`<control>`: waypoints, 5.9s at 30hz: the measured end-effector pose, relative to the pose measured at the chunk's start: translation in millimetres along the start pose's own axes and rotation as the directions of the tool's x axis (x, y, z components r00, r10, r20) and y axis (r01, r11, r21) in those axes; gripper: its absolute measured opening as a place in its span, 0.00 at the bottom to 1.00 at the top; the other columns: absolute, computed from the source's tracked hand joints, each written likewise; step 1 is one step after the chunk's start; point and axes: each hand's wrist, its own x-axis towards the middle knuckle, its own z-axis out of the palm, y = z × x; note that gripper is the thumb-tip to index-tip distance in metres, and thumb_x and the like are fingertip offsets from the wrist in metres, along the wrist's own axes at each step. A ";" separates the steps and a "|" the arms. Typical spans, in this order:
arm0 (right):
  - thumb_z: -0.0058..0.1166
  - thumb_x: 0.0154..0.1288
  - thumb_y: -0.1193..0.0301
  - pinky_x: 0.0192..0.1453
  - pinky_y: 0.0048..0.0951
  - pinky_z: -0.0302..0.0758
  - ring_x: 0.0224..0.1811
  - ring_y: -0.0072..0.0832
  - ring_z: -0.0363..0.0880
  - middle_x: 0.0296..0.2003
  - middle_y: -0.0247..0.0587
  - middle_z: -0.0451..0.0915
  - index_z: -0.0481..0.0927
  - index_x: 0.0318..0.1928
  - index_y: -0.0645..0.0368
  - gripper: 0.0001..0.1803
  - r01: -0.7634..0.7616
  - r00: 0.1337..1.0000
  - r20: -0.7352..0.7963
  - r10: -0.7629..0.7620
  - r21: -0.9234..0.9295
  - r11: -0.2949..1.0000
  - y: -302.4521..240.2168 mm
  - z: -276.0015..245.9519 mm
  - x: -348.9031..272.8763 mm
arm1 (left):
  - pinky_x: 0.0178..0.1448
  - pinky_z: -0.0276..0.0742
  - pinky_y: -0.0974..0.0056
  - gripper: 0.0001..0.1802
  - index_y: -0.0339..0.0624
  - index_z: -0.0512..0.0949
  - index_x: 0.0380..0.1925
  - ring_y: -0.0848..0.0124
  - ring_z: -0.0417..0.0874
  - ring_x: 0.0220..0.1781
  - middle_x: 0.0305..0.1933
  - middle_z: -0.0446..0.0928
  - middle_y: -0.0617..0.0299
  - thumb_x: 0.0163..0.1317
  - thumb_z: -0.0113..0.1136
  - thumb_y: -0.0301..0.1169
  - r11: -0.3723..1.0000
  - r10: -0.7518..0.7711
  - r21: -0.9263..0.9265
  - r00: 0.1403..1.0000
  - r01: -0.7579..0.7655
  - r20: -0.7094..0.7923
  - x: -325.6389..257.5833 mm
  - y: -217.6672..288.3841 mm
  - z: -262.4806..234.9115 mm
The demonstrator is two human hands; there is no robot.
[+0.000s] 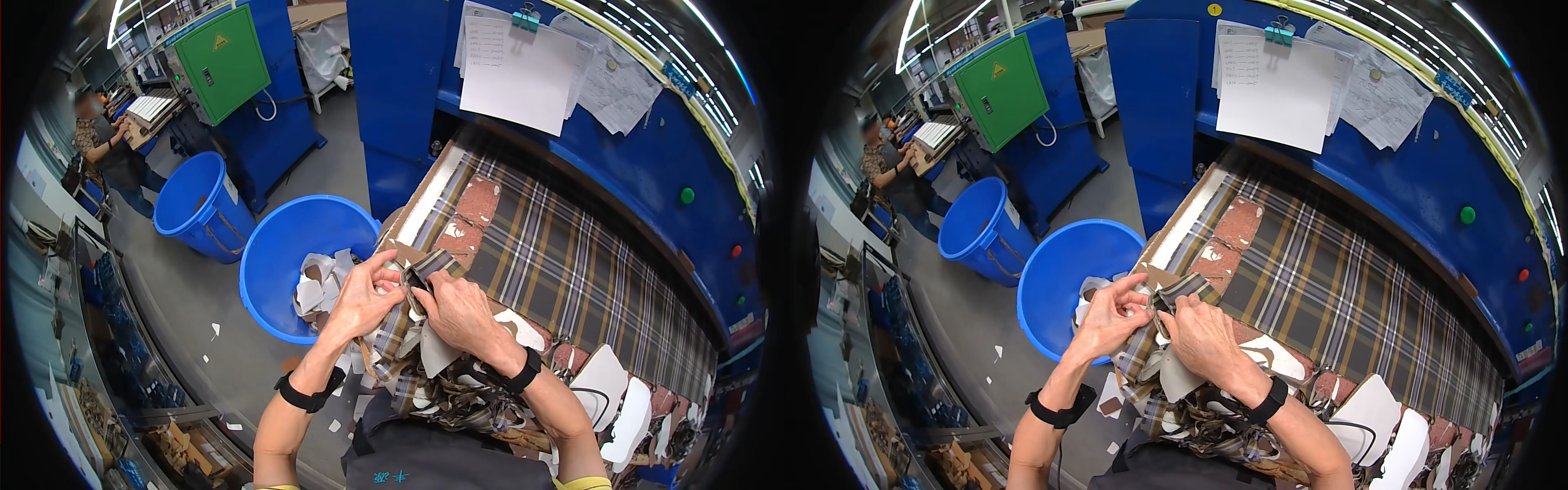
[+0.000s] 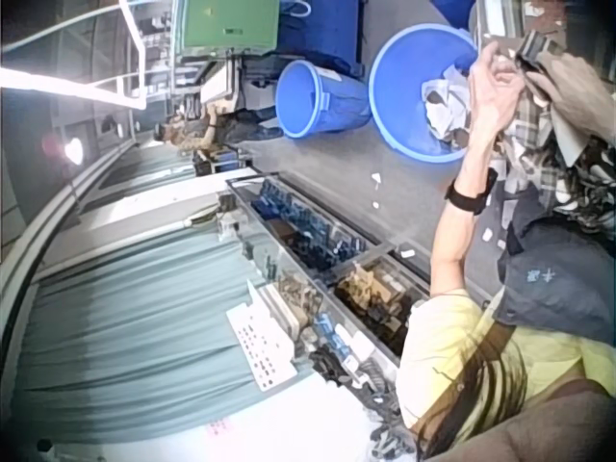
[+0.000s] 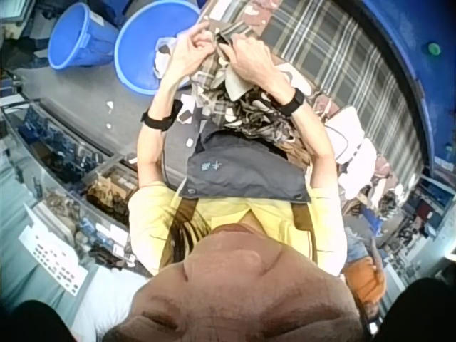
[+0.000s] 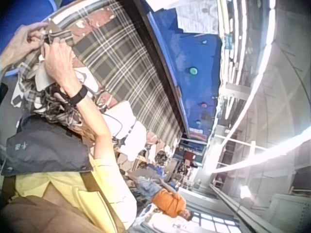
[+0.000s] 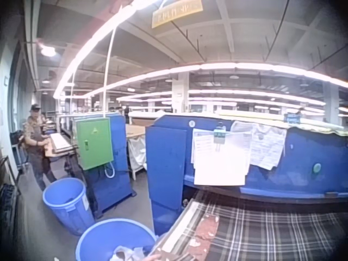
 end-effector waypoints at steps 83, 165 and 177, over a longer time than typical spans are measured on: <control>0.58 0.65 0.70 0.14 0.31 0.79 0.14 0.36 0.80 0.28 0.50 0.80 0.66 0.51 0.69 0.21 -0.275 0.920 0.379 -0.103 0.808 0.521 54.3 -188.2 -98.3 | 0.22 0.70 0.72 0.29 0.41 0.63 0.65 0.80 0.72 0.21 0.38 0.76 0.62 0.72 0.55 0.44 0.938 0.216 -0.266 0.975 -0.224 -0.058 -91.9 125.5 140.9; 0.52 0.75 0.57 0.41 0.22 0.83 0.35 0.17 0.81 0.35 0.32 0.78 0.76 0.58 0.67 0.25 -0.465 0.102 0.726 -0.680 0.639 0.612 -217.3 215.7 -111.9 | 0.62 0.75 0.62 0.32 0.30 0.60 0.70 0.62 0.77 0.62 0.65 0.73 0.46 0.69 0.57 0.23 0.939 -0.344 -0.344 0.033 0.014 -0.938 -442.5 -45.8 34.7; 0.51 0.74 0.66 0.33 0.26 0.81 0.26 0.22 0.83 0.32 0.40 0.85 0.74 0.62 0.64 0.22 -0.143 0.386 0.681 -0.622 0.710 0.689 -264.1 181.6 -106.9 | 0.78 0.45 0.39 0.40 0.34 0.50 0.75 0.41 0.48 0.79 0.76 0.51 0.35 0.73 0.48 0.48 0.586 -0.216 0.083 0.254 0.806 -0.943 -450.5 -103.7 48.2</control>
